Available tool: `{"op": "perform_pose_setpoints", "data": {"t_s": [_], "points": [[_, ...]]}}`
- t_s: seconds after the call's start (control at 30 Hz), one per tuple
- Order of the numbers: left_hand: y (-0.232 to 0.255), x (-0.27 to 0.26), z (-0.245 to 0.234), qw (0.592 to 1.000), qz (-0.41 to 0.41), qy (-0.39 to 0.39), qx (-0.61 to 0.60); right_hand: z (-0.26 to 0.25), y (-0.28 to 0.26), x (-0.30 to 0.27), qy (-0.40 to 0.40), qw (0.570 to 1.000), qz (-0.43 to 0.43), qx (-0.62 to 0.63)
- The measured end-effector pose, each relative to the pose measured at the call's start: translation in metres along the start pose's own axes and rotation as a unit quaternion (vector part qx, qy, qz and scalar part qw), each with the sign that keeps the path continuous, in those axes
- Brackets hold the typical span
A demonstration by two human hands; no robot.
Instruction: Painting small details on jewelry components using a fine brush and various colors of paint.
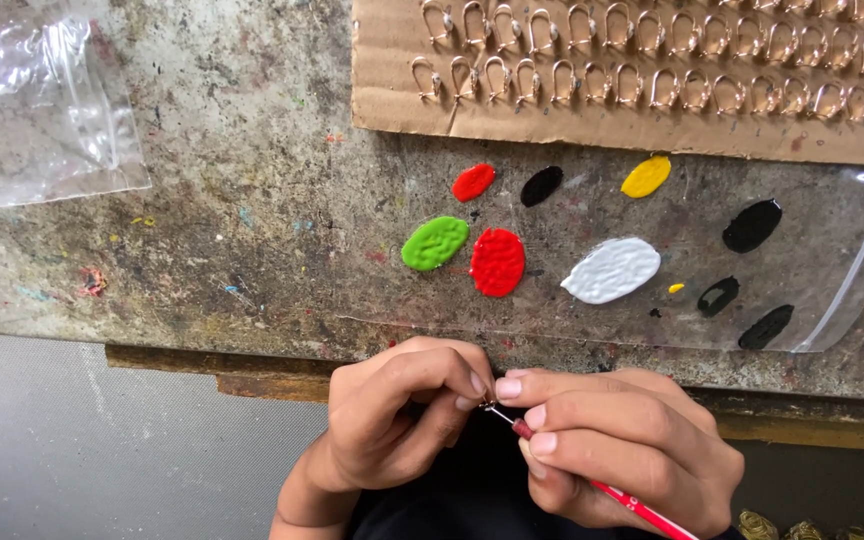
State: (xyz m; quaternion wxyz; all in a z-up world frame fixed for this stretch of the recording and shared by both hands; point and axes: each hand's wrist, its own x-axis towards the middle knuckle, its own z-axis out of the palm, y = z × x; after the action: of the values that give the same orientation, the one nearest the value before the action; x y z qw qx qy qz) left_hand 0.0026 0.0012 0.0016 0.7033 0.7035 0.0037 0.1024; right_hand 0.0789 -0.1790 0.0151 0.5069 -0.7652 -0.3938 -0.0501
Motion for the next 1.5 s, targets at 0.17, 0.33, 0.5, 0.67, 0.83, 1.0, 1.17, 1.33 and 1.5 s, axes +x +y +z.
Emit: {"op": "perform_pose_setpoints", "data": {"t_s": [0.17, 0.33, 0.5, 0.67, 0.83, 1.0, 1.17, 1.33, 1.5], "points": [[0.001, 0.001, 0.0, 1.0, 0.0, 0.0, 0.002, 0.001, -0.001, 0.001, 0.004, 1.0, 0.006, 0.004], [0.001, 0.0, 0.0, 1.0, -0.002, -0.002, -0.003, 0.005, -0.005, 0.001, 0.041, 0.999, 0.032, 0.004], [0.006, 0.0, -0.001, 1.0, -0.02, -0.006, -0.013, -0.002, 0.004, -0.008, 0.018, 0.996, -0.011, 0.089], [0.01, -0.003, 0.0, 0.999, -0.022, -0.006, -0.042, -0.007, -0.008, -0.016, 0.054, 0.997, 0.012, 0.045], [0.013, -0.004, 0.003, 0.999, -0.02, -0.001, -0.041, -0.025, 0.001, -0.033, 0.142, 0.985, 0.082, -0.056], [0.015, -0.005, 0.007, 1.0, -0.006, 0.015, -0.003, -0.069, 0.053, -0.047, 0.257, 0.944, -0.091, -0.184], [0.018, -0.002, 0.014, 1.0, -0.004, 0.016, -0.019, -0.094, 0.05, -0.053, 0.241, 0.943, 0.018, -0.228], [0.015, -0.004, 0.028, 0.999, -0.018, 0.021, -0.035, -0.097, 0.045, -0.042, 0.246, 0.943, 0.043, -0.219], [0.004, -0.017, 0.036, 0.997, -0.036, 0.065, -0.009, -0.101, 0.044, -0.036, 0.25, 0.94, 0.057, -0.223]]}}
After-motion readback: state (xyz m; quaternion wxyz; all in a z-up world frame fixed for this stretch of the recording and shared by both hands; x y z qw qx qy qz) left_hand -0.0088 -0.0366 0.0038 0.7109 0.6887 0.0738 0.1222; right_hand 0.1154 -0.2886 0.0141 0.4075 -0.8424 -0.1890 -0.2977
